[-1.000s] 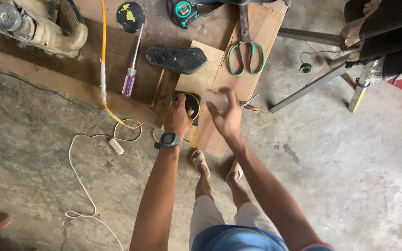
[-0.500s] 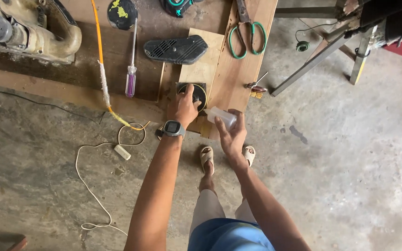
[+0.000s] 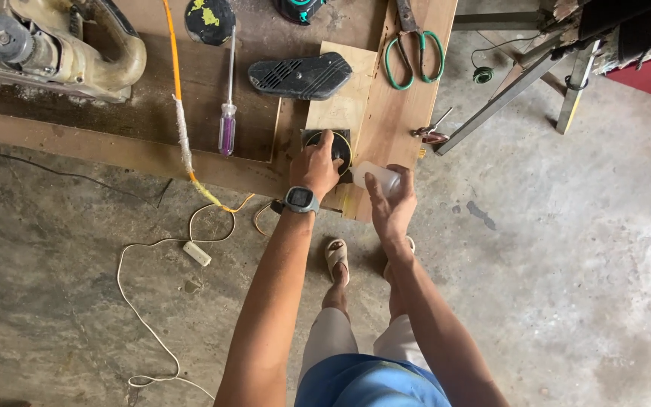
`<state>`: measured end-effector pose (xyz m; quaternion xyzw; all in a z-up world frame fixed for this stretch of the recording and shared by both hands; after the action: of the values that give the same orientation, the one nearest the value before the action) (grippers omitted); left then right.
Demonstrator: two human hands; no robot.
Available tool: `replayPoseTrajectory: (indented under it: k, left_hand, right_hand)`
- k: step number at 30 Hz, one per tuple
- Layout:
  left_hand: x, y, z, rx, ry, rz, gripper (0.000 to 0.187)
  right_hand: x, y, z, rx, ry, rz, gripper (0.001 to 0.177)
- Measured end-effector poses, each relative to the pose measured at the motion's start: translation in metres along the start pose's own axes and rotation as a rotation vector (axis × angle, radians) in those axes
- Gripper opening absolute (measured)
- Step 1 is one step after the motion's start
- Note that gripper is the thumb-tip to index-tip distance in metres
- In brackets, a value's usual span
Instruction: Cutting a sanding disc to size and gluing it to a backing pad on a workbench.
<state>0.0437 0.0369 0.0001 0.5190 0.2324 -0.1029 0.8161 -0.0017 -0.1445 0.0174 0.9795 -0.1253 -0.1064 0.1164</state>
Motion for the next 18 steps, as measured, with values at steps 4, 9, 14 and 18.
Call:
replayPoseTrajectory:
  k: [4,9,14,18]
  left_hand:
    - [-0.002,0.0,0.0,-0.022,-0.021,0.005,0.064]
    - [-0.002,0.0,0.001,-0.002,-0.033,0.014,0.064]
    - [-0.006,0.007,0.004,0.048,-0.088,0.02,0.059]
    - [-0.014,0.003,0.003,0.026,-0.067,0.07,0.053]
  right_hand:
    - [0.006,0.0,0.004,0.092,-0.057,0.002,0.049]
    - [-0.007,0.0,0.0,0.076,-0.028,0.011,0.049]
    - [-0.016,0.001,0.006,-0.09,0.134,0.002,0.047]
    - [-0.008,0.006,0.016,-0.075,0.058,0.02,0.049]
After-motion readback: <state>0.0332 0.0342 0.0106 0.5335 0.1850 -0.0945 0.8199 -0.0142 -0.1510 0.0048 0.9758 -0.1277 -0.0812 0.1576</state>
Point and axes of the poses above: each hand's wrist, its own x-axis towards the middle knuckle, its own y-axis out of the back of the hand, z = x × y, the point moved 4 cm from there along x, towards the middle knuckle, and after that the axes turned 6 degrees about x, right-handed, at the moved point
